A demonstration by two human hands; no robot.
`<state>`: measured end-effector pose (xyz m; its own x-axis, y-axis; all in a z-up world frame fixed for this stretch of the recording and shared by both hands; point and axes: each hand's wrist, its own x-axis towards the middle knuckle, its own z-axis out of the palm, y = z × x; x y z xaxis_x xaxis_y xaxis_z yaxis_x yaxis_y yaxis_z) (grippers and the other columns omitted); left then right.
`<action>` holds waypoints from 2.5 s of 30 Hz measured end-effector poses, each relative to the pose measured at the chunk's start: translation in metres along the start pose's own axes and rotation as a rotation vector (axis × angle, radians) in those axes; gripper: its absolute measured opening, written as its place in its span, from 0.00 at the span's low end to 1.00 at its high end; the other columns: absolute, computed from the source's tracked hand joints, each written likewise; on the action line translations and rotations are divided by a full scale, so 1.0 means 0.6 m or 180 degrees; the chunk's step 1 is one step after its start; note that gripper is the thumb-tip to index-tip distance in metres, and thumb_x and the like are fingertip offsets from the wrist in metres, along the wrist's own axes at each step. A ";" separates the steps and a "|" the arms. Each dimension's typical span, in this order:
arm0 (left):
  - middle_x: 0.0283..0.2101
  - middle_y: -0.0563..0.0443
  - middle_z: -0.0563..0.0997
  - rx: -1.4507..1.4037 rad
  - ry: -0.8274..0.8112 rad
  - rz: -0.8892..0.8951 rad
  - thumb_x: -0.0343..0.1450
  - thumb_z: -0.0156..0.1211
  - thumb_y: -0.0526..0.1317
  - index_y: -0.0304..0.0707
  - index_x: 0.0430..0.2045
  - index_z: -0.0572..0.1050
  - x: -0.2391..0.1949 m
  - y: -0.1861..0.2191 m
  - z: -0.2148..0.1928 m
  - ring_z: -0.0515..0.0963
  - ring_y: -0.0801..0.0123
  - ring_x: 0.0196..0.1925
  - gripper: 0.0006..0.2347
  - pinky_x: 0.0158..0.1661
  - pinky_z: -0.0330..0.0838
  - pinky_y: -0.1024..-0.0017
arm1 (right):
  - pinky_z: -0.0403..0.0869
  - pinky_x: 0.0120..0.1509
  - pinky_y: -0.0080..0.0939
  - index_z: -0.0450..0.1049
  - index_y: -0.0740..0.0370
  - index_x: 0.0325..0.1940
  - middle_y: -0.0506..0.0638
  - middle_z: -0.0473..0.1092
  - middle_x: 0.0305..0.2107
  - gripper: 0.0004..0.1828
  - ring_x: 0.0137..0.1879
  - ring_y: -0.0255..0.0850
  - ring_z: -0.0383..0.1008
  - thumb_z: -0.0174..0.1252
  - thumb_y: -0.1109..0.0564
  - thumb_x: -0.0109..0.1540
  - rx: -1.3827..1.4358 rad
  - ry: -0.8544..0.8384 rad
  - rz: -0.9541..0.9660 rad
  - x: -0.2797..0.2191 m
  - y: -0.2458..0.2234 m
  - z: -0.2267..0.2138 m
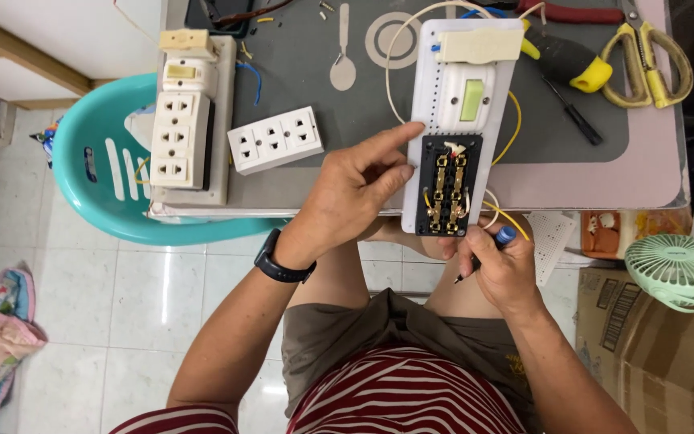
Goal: The person holds a white power strip and uses a screwdriver to tighten screws on the internal metal terminals. They manipulate the wires and the internal components of the power strip while sitting with the device on their lap.
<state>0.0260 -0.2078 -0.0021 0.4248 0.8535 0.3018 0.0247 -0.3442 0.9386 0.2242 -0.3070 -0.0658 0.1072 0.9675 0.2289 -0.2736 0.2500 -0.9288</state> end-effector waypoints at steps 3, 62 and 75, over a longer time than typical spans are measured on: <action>0.29 0.50 0.81 -0.0047 0.0275 -0.0157 0.71 0.58 0.31 0.43 0.55 0.72 -0.017 0.001 0.007 0.76 0.77 0.32 0.17 0.32 0.76 0.72 | 0.74 0.23 0.36 0.70 0.72 0.30 0.69 0.71 0.18 0.12 0.19 0.47 0.75 0.51 0.60 0.65 0.0106 0.0132 0.0140 -0.011 0.014 -0.007; 0.35 0.49 0.83 0.1097 -0.0157 -0.0536 0.70 0.56 0.31 0.33 0.36 0.76 0.069 0.063 -0.037 0.83 0.69 0.35 0.04 0.40 0.77 0.76 | 0.70 0.41 0.47 0.80 0.59 0.42 0.55 0.77 0.40 0.32 0.39 0.43 0.76 0.72 0.31 0.49 -0.4578 -0.1031 -0.1313 0.113 -0.110 -0.008; 0.39 0.52 0.84 0.0721 0.0490 -0.0715 0.70 0.60 0.32 0.36 0.36 0.80 0.097 -0.006 -0.010 0.80 0.78 0.40 0.05 0.42 0.77 0.82 | 0.70 0.38 0.42 0.79 0.59 0.45 0.48 0.75 0.35 0.29 0.37 0.37 0.74 0.74 0.36 0.53 -0.4585 -0.0819 -0.1587 0.124 -0.110 0.001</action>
<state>0.0454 -0.1544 0.0132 0.2451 0.9607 0.1299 0.3094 -0.2046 0.9287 0.2495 -0.2513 0.0129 -0.2989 0.8175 0.4923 0.8768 0.4389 -0.1963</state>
